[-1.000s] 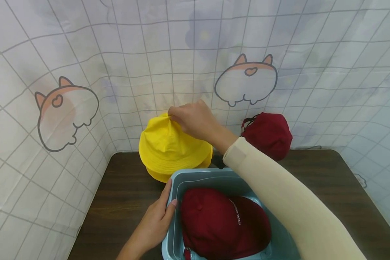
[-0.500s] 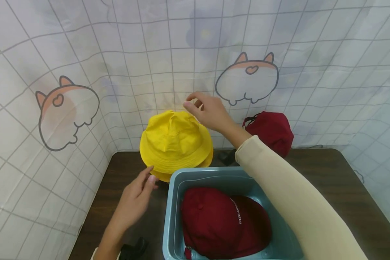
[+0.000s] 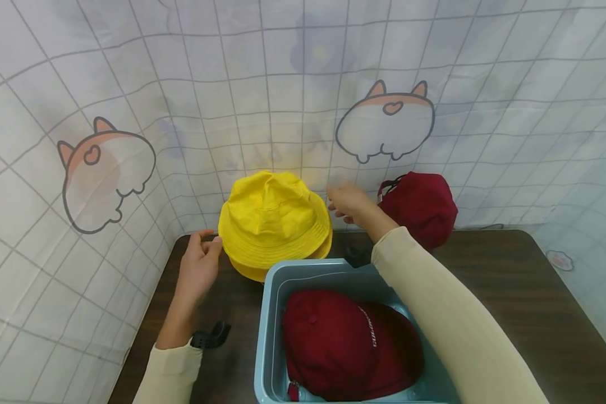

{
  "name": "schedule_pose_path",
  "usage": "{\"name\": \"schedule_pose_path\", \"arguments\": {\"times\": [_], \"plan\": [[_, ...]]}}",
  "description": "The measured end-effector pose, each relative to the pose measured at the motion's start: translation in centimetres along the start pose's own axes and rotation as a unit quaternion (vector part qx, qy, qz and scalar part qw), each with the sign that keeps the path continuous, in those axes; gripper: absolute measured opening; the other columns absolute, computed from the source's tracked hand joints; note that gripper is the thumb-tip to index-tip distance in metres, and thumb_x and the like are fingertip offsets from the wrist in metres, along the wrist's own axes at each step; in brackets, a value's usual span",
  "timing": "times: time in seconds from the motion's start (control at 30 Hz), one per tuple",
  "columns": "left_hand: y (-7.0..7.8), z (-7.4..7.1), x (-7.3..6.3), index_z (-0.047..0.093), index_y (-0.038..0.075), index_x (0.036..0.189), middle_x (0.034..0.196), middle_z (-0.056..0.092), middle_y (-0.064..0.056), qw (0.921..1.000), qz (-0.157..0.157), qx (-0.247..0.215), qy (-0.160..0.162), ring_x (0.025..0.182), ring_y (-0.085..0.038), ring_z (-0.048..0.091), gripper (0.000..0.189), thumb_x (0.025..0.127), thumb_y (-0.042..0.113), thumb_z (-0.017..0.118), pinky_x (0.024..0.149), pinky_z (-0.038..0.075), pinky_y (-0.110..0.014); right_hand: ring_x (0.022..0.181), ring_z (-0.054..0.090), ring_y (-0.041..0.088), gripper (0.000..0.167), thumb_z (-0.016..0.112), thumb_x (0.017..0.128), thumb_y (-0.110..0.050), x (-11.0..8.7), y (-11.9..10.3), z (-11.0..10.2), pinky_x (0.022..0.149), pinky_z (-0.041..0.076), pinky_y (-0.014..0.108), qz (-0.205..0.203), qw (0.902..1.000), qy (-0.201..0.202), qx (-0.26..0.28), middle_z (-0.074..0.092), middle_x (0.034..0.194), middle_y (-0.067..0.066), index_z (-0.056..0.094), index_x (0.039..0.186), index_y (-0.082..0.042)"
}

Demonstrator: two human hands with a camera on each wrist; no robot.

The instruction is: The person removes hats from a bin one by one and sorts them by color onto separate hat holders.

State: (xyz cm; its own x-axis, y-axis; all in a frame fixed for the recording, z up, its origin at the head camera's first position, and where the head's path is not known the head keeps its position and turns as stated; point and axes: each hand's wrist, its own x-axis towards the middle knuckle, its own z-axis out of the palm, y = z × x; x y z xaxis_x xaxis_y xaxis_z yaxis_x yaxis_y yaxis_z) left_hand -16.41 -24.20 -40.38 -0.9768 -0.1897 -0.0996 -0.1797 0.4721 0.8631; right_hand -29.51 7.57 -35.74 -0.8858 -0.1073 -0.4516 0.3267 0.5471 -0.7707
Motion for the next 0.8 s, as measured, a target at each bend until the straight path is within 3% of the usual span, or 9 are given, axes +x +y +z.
{"name": "schedule_pose_path", "arguments": {"times": [0.17, 0.23, 0.37, 0.43, 0.53, 0.7, 0.8], "plan": [[-0.1, 0.9, 1.0, 0.027, 0.013, 0.155, 0.126, 0.065, -0.016, 0.9944, -0.026, -0.102, 0.01, 0.101, -0.02, 0.061, 0.053, 0.108, 0.028, 0.047, 0.073, 0.059, -0.028, 0.111, 0.061, 0.032, 0.032, 0.05, 0.107, -0.029, 0.2, 1.3, 0.3, 0.073, 0.047, 0.032, 0.007, 0.9991, -0.036, 0.023, 0.067, 0.121, 0.011, 0.064, 0.122, -0.004], [-0.2, 1.1, 1.2, 0.027, 0.013, 0.154, 0.121, 0.066, -0.014, 0.9927, -0.029, -0.116, 0.014, 0.097, -0.019, 0.061, 0.052, 0.107, 0.021, 0.048, 0.072, 0.059, -0.028, 0.109, 0.062, 0.033, 0.025, 0.054, 0.104, -0.024, 0.2, 1.7, 0.4, 0.073, 0.046, 0.033, 0.001, 0.999, -0.043, 0.011, 0.067, 0.111, 0.01, 0.068, 0.109, -0.004], [-0.5, 1.4, 1.6, 0.03, 0.011, 0.148, 0.111, 0.068, -0.01, 0.9917, -0.029, -0.123, 0.022, 0.091, -0.016, 0.062, 0.046, 0.106, 0.015, 0.049, 0.07, 0.058, -0.027, 0.082, 0.06, 0.025, 0.023, 0.057, 0.1, -0.018, 0.3, 2.3, 0.8, 0.067, 0.042, 0.032, -0.017, 0.9986, -0.047, -0.018, 0.065, 0.086, 0.006, 0.07, 0.088, -0.003], [-0.7, 1.6, 1.7, 0.032, 0.009, 0.142, 0.111, 0.067, -0.01, 0.9915, -0.029, -0.124, 0.025, 0.089, -0.016, 0.062, 0.04, 0.107, 0.015, 0.049, 0.071, 0.057, -0.026, 0.069, 0.053, 0.022, 0.024, 0.057, 0.098, -0.015, 0.3, 2.5, 1.0, 0.06, 0.038, 0.03, -0.027, 0.9981, -0.048, -0.028, 0.06, 0.075, 0.005, 0.068, 0.081, -0.002], [-1.0, 1.8, 1.8, 0.032, 0.008, 0.131, 0.112, 0.065, -0.012, 0.9918, -0.029, -0.121, 0.029, 0.087, -0.016, 0.062, 0.03, 0.108, 0.014, 0.05, 0.071, 0.056, -0.024, 0.061, 0.046, 0.021, 0.025, 0.057, 0.097, -0.014, 0.5, 2.8, 1.3, 0.055, 0.034, 0.028, -0.04, 0.9971, -0.041, -0.05, 0.055, 0.068, 0.004, 0.069, 0.079, -0.001], [-1.7, 2.0, 2.2, 0.032, 0.009, 0.123, 0.11, 0.058, -0.012, 0.9931, -0.026, -0.111, 0.026, 0.085, -0.02, 0.06, 0.023, 0.108, 0.014, 0.049, 0.07, 0.055, -0.023, 0.07, 0.052, 0.024, 0.024, 0.058, 0.1, -0.017, 0.7, 3.1, 2.0, 0.063, 0.043, 0.03, -0.038, 0.9949, -0.028, -0.089, 0.062, 0.085, 0.013, 0.072, 0.088, -0.001], [-2.1, 2.2, 2.5, 0.033, 0.007, 0.12, 0.107, 0.057, -0.012, 0.9939, -0.017, -0.107, 0.023, 0.084, -0.023, 0.058, 0.02, 0.108, 0.014, 0.048, 0.069, 0.053, -0.023, 0.07, 0.051, 0.023, 0.024, 0.057, 0.1, -0.016, 1.0, 3.3, 2.5, 0.063, 0.042, 0.03, -0.025, 0.9941, -0.023, -0.103, 0.06, 0.084, 0.012, 0.071, 0.093, 0.002]]}}
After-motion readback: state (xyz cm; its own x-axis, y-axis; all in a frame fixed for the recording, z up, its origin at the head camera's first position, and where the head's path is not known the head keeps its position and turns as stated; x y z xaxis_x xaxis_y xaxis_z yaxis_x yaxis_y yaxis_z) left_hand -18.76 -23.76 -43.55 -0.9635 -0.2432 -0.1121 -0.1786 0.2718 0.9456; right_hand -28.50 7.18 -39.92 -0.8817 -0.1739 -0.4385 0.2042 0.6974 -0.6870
